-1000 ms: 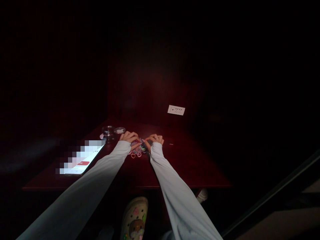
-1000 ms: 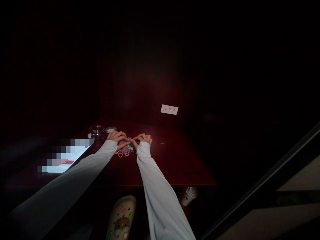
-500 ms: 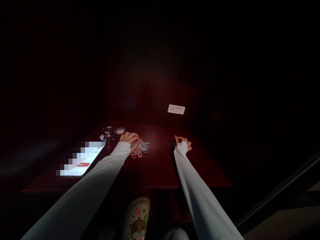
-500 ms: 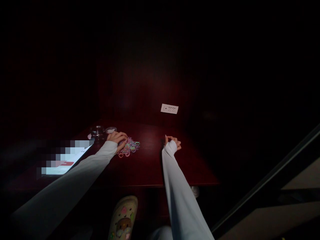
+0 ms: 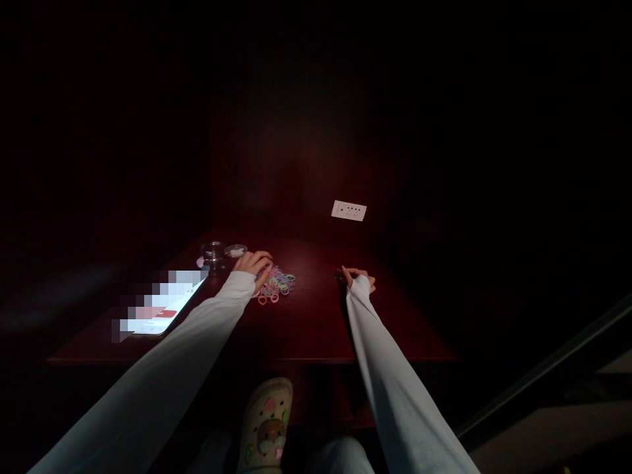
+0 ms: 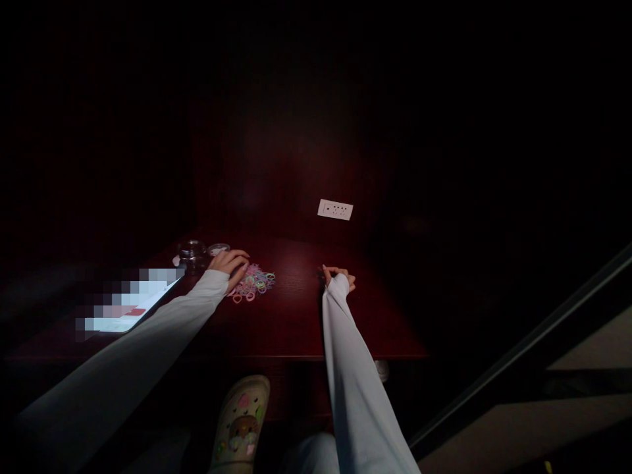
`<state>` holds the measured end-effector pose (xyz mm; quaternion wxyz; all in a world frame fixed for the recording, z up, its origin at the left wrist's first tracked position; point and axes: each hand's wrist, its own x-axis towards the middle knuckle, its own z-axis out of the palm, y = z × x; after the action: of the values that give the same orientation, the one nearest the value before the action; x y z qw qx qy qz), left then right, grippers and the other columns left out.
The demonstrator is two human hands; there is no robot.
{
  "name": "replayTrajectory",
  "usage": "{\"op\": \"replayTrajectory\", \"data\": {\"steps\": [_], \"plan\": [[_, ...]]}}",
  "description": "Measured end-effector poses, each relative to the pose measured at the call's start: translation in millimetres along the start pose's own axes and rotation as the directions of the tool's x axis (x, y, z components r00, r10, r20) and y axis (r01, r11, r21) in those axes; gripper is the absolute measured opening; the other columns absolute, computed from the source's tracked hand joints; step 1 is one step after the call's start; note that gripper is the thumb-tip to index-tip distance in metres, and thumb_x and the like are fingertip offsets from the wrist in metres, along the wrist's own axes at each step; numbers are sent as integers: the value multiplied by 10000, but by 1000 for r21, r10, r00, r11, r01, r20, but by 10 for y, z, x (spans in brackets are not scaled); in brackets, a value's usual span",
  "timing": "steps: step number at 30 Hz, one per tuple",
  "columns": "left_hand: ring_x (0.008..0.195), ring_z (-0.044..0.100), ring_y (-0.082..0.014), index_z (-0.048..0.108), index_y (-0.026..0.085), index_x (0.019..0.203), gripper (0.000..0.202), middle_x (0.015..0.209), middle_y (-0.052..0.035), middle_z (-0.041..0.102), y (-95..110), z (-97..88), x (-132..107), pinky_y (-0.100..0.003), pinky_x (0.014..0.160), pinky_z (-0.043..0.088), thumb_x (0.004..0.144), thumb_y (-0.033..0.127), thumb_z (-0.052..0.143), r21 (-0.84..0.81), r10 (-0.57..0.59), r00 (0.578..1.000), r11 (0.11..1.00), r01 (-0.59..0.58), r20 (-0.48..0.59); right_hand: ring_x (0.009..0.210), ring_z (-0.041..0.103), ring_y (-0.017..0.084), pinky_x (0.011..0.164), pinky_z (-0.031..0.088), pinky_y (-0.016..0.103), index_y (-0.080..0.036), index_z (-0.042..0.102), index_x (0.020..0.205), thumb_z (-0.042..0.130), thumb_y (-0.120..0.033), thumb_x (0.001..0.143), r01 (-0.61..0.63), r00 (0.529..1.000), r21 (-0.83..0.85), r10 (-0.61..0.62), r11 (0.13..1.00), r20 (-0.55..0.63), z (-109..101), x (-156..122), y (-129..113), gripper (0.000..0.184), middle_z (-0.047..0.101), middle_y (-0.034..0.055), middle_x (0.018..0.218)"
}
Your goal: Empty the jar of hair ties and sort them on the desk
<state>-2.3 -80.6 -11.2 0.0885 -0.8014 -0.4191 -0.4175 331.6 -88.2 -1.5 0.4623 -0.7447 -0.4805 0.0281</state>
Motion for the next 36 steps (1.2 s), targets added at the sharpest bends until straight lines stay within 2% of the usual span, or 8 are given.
{"op": "replayTrajectory", "data": {"steps": [4,6,12,17,23,28,32,36], "plan": [[1027,541,-270,671,237,1053,215,1256,-74,683,-39,52,4,-428,921,439,975,262,473,8,34,999,999,-34,-26,1098,436,292,935,248,391,-236,807,871,550,-637,937,125,991,-13,-125,992,-45,18,-22,-34,481,689,99,1096],[996,547,-265,669,240,1055,205,1218,-70,697,-56,53,7,-418,900,441,967,254,484,23,53,999,998,-53,-12,1096,429,293,932,247,388,-238,807,874,538,-639,943,141,989,-21,-142,990,-44,19,-23,-43,488,688,100,1091],[960,558,-260,670,248,1024,181,1124,-61,714,-91,10,29,-397,858,442,983,263,494,6,58,998,998,-58,14,1103,429,310,935,256,397,-234,808,904,546,-600,950,46,997,14,-45,999,-56,5,-21,-18,451,709,104,1120],[949,562,-253,673,250,1046,185,1127,-59,714,-122,20,38,-386,847,440,1005,267,493,1,60,998,998,-60,33,1120,444,306,946,255,393,-242,810,890,597,-557,937,66,998,34,-67,997,7,12,-51,-30,383,721,88,1120],[959,558,-248,675,262,1054,157,1133,-46,719,-179,51,47,-383,858,437,990,254,531,7,66,996,998,-67,62,1096,441,292,923,248,375,-245,802,859,591,-578,927,73,997,25,-74,997,37,5,-56,-62,400,719,79,1083],[952,559,-242,672,238,979,114,1108,-48,722,-182,63,47,-377,857,440,979,236,558,12,69,997,998,-69,27,1104,458,289,924,257,368,-230,801,860,642,-493,914,28,997,-20,-26,999,71,-8,-54,-71,312,730,79,1080],[936,554,-237,672,235,1002,157,1107,-51,717,-211,67,43,-372,851,446,1014,256,516,4,99,994,995,-99,44,1123,458,289,938,258,364,-226,805,855,666,-465,906,-28,993,-61,34,998,110,-10,-58,-105,281,738,74,1094],[927,554,-232,676,240,1024,171,1100,-49,711,-252,73,41,-361,841,446,1031,282,510,13,126,991,992,-127,45,1168,466,292,962,267,367,-224,811,894,660,-453,926,-18,986,-99,34,995,162,-33,-81,-133,276,737,72,1155]]}}
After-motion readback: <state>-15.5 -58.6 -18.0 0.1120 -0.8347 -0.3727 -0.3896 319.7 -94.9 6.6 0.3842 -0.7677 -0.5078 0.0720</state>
